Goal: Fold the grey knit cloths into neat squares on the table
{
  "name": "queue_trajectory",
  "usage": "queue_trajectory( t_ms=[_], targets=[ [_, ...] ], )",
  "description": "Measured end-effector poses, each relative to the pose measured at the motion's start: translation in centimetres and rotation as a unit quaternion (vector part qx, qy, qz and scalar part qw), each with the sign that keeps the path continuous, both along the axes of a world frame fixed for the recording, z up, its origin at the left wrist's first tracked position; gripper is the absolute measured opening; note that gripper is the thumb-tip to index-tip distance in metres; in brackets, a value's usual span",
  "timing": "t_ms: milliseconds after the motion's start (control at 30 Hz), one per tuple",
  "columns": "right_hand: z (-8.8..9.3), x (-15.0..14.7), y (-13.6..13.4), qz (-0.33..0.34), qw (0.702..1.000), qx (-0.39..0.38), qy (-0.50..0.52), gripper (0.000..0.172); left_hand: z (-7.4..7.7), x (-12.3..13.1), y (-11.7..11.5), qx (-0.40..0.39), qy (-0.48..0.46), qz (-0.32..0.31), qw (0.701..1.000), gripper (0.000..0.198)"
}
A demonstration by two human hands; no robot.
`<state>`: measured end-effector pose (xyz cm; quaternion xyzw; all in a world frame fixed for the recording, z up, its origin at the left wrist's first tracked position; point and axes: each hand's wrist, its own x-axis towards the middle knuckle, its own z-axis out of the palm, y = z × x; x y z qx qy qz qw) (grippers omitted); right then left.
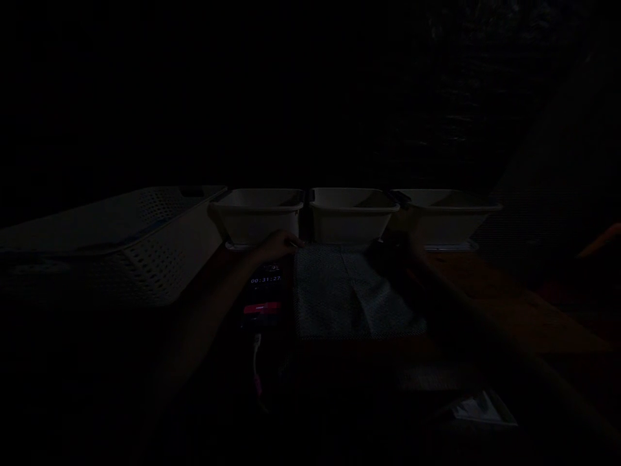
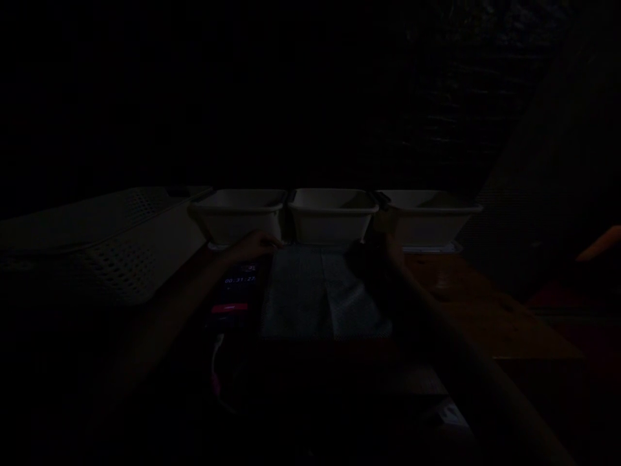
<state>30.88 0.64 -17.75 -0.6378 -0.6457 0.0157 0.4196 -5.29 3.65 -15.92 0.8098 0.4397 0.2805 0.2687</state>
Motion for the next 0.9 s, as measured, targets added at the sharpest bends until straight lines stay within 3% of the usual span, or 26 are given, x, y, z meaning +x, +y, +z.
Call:
queue_trajectory(
  t_ms=[200,333,600,733,900],
  targets=[
    [0.3,0.2,0.2,0.016,0.999,-0.036,0.017,0.031,-0.4,0.1,0.1,0.020,0.018,-0.025,0.999,0.027],
    [0.5,0.1,-0.4,0.031,0.998,-0.050,0.023,0.030,-0.4,0.3,-0.1,0.056,0.069,-0.008,0.996,0.025],
    [2.9,-1.1,-2.0,0.109,0.991,-0.074,0.033,0.035,1.4,1.3,-2.0,0.098,0.099,-0.006,0.990,0.027],
    [3.3,-2.9,-3.9,0.189,0.975,-0.104,0.052,0.029,1.6,1.7,-2.6,0.088,0.093,-0.066,0.989,0.026],
    [2.3,-4.9,-6.1,0.272,0.947,-0.128,0.110,0.030,1.1,1.7,-2.8,0.071,0.143,-0.135,0.978,0.026]
  ],
)
